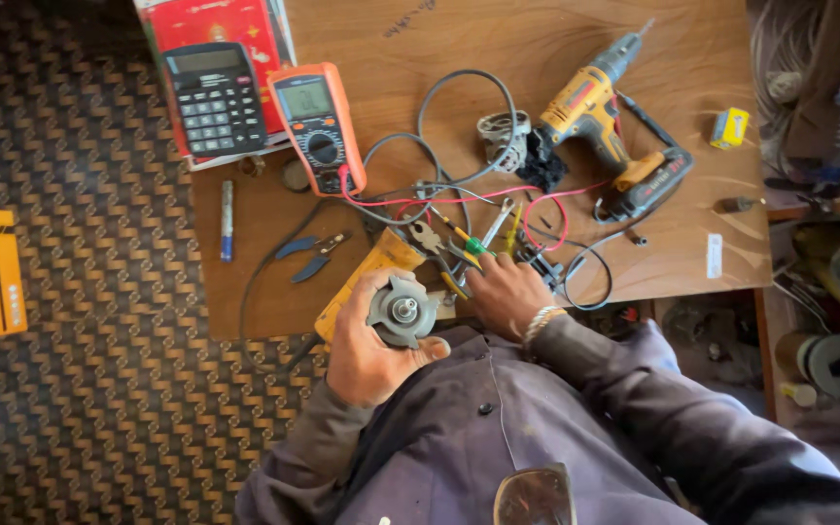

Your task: The person uses a wrench to loosen a nut on a small electrical component, then uses a screwdriver to remove a screw. They proceed to use pliers to manipulate and remove parts of the component, disassembling it on a cluttered workbench.

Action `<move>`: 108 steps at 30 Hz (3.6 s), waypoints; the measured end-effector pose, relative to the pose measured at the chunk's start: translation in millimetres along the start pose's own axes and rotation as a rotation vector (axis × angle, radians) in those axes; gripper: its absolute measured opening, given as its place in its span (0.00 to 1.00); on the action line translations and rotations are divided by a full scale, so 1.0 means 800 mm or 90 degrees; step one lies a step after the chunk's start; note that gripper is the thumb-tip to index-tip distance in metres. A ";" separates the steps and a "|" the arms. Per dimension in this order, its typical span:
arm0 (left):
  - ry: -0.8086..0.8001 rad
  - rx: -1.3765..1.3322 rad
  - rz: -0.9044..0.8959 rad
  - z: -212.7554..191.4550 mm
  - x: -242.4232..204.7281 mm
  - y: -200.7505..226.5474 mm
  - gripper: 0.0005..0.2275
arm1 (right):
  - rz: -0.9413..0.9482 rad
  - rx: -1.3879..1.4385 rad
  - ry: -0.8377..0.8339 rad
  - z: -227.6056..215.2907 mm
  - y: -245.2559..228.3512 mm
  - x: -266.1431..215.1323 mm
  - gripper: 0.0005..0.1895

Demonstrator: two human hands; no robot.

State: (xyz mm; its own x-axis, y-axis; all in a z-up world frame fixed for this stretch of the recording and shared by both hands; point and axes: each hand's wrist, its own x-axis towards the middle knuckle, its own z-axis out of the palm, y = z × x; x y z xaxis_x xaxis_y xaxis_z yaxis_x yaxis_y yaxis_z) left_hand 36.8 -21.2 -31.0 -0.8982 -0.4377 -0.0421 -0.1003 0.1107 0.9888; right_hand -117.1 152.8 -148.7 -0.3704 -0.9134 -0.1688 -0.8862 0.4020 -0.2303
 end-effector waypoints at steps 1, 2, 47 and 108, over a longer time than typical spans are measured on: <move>0.014 -0.009 0.006 0.000 -0.002 0.001 0.34 | 0.011 -0.031 0.009 0.002 -0.009 0.011 0.12; 0.022 -0.012 0.026 -0.001 -0.004 0.003 0.34 | 0.021 -0.061 0.019 0.003 -0.017 0.021 0.14; -0.333 -0.131 0.075 -0.006 0.090 0.068 0.31 | -0.139 0.177 0.264 -0.286 0.023 -0.068 0.17; -0.184 -0.015 0.130 -0.019 0.058 0.047 0.28 | 0.022 0.076 0.225 -0.228 -0.034 -0.074 0.21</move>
State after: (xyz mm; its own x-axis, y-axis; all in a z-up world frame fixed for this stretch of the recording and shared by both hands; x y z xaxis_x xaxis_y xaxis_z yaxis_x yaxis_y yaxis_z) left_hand -2.0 -51.1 6.9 -0.9831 -0.1373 0.1211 0.1006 0.1477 0.9839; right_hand -122.0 184.5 42.5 -0.4907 -0.8568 0.1583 -0.8409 0.4180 -0.3439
